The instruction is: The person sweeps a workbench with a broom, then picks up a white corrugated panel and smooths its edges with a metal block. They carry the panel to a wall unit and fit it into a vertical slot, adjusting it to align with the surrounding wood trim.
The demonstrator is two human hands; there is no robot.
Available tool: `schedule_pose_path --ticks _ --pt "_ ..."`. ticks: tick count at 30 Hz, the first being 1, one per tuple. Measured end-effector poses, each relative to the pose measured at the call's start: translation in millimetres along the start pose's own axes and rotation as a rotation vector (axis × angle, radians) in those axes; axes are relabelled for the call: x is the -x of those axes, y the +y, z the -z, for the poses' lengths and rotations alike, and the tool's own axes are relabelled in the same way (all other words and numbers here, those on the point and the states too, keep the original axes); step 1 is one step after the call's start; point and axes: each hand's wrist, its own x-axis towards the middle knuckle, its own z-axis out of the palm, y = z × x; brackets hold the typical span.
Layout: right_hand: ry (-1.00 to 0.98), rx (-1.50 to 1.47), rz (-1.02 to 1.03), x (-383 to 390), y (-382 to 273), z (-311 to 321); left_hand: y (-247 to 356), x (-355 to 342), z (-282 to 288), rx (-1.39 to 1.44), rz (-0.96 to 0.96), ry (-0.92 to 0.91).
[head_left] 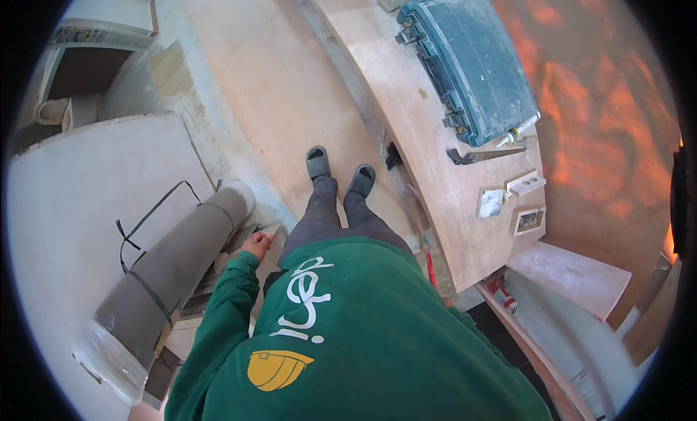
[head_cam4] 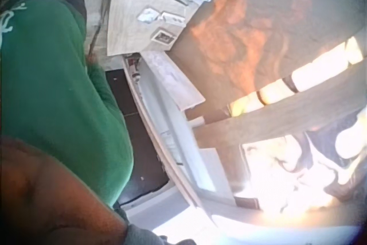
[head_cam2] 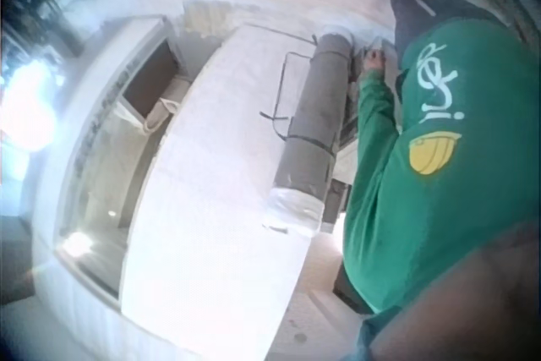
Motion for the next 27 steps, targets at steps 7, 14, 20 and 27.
schedule_pose_path --ticks 7,14,20,27 --pt "0.033 -0.142 -0.160 -113 -113 54 11 20 19 -0.023 -0.040 0.055" --pt "0.064 -0.676 -0.018 -175 -243 113 3 43 45 -0.085 -0.025 0.060" --pt "0.181 -0.557 0.231 -86 -226 125 -34 14 32 -0.047 0.006 0.043" --pt "0.238 -0.517 0.382 -94 38 -3 -62 -7 -22 0.156 -0.005 0.016"
